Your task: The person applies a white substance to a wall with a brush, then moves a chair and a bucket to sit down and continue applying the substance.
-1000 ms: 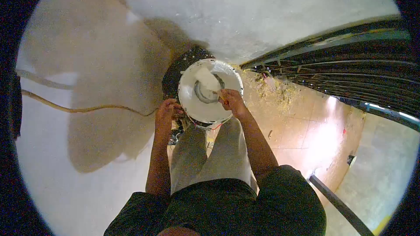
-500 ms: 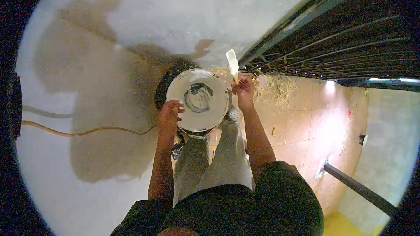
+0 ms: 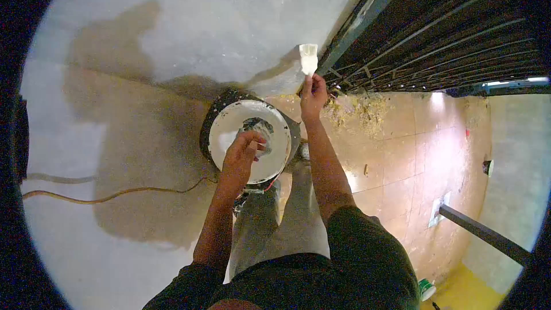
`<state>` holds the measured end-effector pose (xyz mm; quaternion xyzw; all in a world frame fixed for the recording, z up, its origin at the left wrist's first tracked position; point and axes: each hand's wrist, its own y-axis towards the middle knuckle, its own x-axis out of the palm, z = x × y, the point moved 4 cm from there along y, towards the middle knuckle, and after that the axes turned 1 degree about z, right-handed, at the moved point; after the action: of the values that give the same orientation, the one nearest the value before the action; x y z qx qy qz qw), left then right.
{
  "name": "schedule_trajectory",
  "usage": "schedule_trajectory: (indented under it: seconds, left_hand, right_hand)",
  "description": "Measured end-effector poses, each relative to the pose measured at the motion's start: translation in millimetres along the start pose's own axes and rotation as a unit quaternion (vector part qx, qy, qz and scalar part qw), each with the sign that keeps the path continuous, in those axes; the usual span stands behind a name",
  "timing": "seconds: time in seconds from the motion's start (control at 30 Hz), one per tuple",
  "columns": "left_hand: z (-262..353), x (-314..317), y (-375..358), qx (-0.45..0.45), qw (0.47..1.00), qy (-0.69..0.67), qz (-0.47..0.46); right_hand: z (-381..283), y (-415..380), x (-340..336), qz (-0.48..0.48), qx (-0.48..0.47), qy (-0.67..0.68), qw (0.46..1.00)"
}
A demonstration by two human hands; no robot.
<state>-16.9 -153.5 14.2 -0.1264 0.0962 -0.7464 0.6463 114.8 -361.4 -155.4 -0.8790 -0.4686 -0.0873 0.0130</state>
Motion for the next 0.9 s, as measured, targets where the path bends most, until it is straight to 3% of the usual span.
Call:
schedule_trajectory:
  seconds: [0.03,0.1,0.13,0.2,0.23,0.33,0.37,0.43,0.57,0.67,0.77,0.83,0.9]
  left_hand:
    - [-1,2,2,-0.001,1.0,0.002,0.0]
    - [-4,7,4,-0.015,1.0,-0.008,-0.013]
    - [-6,9,6,-0.016,1.0,-0.007,-0.013]
    - [-8,13,9,-0.021,0.999,-0.005,-0.025]
    - [-7,16,10,-0.021,0.999,-0.003,-0.025]
    - [-6,22,10,-0.05,0.998,0.004,-0.029]
    - [-7,23,11,-0.056,0.998,0.01,-0.028]
    - [-7,25,14,-0.06,0.998,0.015,-0.028]
    - [4,31,19,-0.065,0.997,0.02,-0.032]
    - [7,33,22,-0.075,0.997,0.017,-0.028]
    - [4,33,26,-0.06,0.998,0.006,-0.025]
    - [5,34,29,-0.05,0.998,-0.001,-0.026]
    - [6,36,30,-0.071,0.997,-0.011,-0.013]
  right_hand:
    - [9,6,-3,0.001,0.002,0.001,1.0]
    - [41,10,-3,-0.09,0.131,0.002,0.987]
    - [50,8,-7,-0.089,0.132,0.002,0.987]
    - [79,-1,-20,-0.032,0.283,-0.053,0.957]
    - [87,-1,-26,-0.031,0.283,-0.051,0.957]
    - [93,-6,-36,-0.066,0.422,-0.099,0.899]
    - [78,-1,-35,-0.064,0.421,-0.098,0.899]
    - [17,12,-18,-0.113,0.334,-0.107,0.93]
    - [-120,24,6,-0.104,0.253,-0.136,0.952]
    - [-177,17,13,-0.127,0.185,-0.094,0.97]
    - [-174,9,10,-0.103,0.155,-0.032,0.982]
    - [-135,14,9,-0.096,0.128,-0.02,0.987]
    - [-81,28,8,-0.08,0.038,-0.112,0.99]
